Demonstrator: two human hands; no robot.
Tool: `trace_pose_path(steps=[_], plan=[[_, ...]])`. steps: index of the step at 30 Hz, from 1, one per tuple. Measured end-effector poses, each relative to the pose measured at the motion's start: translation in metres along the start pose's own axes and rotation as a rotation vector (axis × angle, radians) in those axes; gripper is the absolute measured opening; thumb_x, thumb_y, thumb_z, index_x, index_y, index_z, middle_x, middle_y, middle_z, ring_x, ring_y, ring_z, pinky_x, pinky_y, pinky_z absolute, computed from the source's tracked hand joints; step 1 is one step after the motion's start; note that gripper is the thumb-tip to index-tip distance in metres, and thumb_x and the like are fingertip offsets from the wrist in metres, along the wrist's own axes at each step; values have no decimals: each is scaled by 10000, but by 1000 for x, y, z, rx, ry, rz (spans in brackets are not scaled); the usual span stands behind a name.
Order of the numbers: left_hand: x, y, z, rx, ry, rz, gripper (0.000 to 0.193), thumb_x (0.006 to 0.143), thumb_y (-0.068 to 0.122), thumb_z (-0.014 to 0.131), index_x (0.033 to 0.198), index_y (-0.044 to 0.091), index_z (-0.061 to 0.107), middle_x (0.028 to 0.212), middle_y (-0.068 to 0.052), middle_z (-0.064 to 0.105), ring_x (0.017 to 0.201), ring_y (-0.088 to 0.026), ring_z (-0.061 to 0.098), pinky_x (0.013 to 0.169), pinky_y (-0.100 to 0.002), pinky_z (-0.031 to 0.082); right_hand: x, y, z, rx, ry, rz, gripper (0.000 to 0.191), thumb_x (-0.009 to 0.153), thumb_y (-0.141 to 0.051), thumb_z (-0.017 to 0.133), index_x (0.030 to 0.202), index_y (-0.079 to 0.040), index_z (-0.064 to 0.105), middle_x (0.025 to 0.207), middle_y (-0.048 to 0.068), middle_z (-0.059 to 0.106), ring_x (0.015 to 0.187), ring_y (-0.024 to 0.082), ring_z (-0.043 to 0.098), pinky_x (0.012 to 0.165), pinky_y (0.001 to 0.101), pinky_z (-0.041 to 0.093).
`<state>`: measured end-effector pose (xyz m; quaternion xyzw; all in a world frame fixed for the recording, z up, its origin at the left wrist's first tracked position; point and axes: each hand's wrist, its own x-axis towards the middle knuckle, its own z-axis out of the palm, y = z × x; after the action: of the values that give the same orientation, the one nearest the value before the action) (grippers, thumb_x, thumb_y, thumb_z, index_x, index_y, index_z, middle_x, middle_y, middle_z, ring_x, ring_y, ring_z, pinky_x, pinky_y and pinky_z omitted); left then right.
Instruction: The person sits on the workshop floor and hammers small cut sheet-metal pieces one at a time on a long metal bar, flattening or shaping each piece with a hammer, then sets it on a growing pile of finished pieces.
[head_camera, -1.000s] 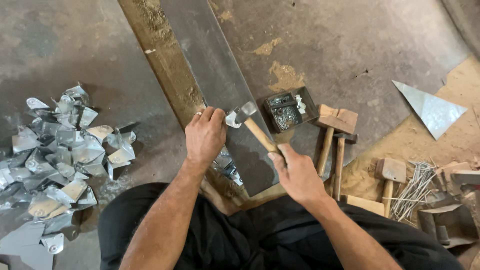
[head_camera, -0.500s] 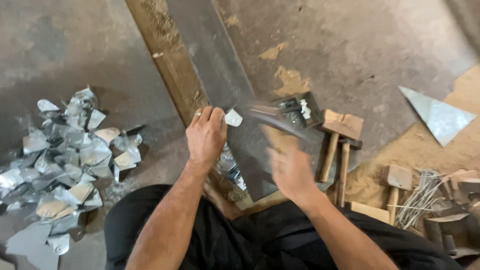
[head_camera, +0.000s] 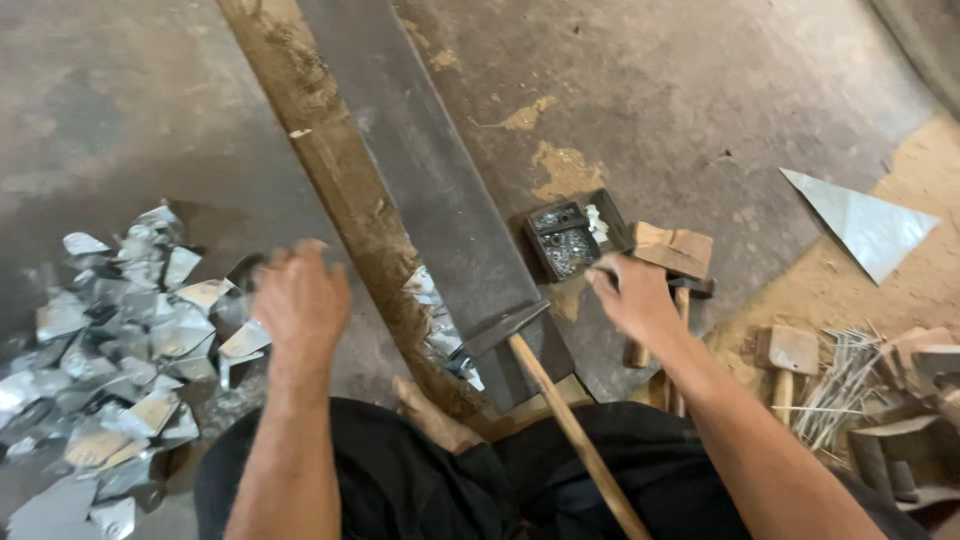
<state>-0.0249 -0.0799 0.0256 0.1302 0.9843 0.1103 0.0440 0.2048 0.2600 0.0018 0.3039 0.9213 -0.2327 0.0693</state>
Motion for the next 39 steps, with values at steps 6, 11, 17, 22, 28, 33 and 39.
trace_pose_path(steps=[6,11,17,22,28,33,39], plan=[[6,47,53,-92,-267,32,406,873,181,700,1269,102,665,1324,-181,629,1270,-440,560,993,-497,521,60,9,19,-210,73,-183,173,878,-196,709,997,-70,721,959,202,733,882,397,702,787,502,557],[4,46,94,-6,-353,126,356,873,108,598,1211,152,699,1328,-172,597,1283,-435,527,974,-516,511,71,-4,45,-380,-91,-93,262,889,-65,599,1118,-113,717,1026,216,708,994,402,696,851,502,558],[6,41,91,51,-424,110,239,937,139,560,1033,54,762,1149,-207,720,1129,-424,679,935,-499,563,70,-3,61,-257,-109,-87,349,916,-72,549,1215,-177,695,1098,223,673,1052,413,663,885,504,534],[12,30,40,-110,-349,9,218,931,206,637,1025,39,740,1032,-251,739,979,-434,712,867,-509,557,71,1,69,-292,2,-199,337,885,2,575,1182,-99,699,1057,216,702,998,416,699,844,511,563],[-1,27,-1,-699,-79,59,228,882,176,729,1090,84,714,976,-138,784,855,-250,767,746,-367,595,77,12,40,569,73,124,170,900,-101,670,1058,-102,732,893,71,752,822,254,736,774,418,606],[1,47,9,-1254,-425,-105,127,954,116,678,1074,96,717,880,-77,727,693,-139,614,586,-309,529,73,24,24,1658,-67,335,55,908,-148,613,873,-119,644,807,32,665,670,153,589,645,315,516],[6,59,15,-1540,-528,-257,134,1041,97,537,1127,14,599,927,-94,754,731,-153,724,581,-287,590,75,35,36,1916,-223,338,188,926,-214,514,751,-157,549,699,2,561,561,120,478,488,254,394]])
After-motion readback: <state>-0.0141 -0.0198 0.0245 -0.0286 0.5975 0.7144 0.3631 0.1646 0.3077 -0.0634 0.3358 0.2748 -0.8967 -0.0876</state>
